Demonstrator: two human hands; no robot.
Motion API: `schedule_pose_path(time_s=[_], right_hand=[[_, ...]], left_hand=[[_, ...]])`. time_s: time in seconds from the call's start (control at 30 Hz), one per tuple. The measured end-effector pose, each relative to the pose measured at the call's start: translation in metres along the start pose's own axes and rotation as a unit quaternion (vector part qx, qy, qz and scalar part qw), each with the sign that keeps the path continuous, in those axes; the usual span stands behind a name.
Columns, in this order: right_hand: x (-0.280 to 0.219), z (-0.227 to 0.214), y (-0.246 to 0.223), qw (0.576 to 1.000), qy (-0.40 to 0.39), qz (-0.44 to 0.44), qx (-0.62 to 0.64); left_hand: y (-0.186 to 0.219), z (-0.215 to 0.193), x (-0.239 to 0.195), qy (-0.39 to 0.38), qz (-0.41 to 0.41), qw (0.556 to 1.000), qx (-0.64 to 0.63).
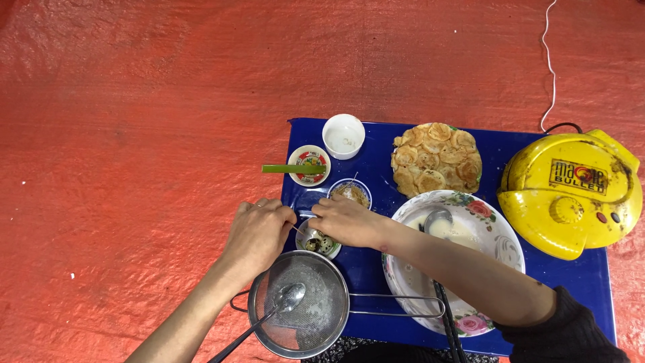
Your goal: The person uses chopsticks and a spoon to handle small food items, dipping them into a bowl of white liquid. They also use a strainer and a ladle to stir the contents of the bowl. The scene includes a tray with various small bowls and a yellow appliance.
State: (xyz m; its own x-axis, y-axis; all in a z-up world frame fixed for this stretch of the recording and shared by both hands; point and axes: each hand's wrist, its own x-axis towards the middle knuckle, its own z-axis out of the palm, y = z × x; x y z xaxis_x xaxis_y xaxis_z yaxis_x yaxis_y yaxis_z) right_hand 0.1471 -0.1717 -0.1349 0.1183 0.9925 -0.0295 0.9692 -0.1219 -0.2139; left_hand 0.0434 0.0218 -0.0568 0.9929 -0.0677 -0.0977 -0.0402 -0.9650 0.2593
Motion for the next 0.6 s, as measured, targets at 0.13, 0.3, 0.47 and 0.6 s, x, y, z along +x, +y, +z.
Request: schedule_pose_path(time_s=[0.13,0.3,0.47,0.6], right_hand=[[0.0,-0.004,0.0,1.0,-0.015,0.005,-0.002],[-0.002,-0.027,-0.002,0.995,-0.08,0.049,0.043],[-0.022,-0.032,0.012,0.999,-0.012,0.038,-0.005],[-0.047,-0.049,0.02,0.997,0.05,0.058,-0.018]], left_hand=[[0.003,0.002,-0.001,-0.007,0.012,1.0,-0.007],[0.018,0.004,-0.001,0.0,0.045,0.999,0.003],[0.025,0.026,0.003,0.028,0.13,0.991,0.024],[0.048,0.029,0.006,0.033,0.104,0.99,0.092]])
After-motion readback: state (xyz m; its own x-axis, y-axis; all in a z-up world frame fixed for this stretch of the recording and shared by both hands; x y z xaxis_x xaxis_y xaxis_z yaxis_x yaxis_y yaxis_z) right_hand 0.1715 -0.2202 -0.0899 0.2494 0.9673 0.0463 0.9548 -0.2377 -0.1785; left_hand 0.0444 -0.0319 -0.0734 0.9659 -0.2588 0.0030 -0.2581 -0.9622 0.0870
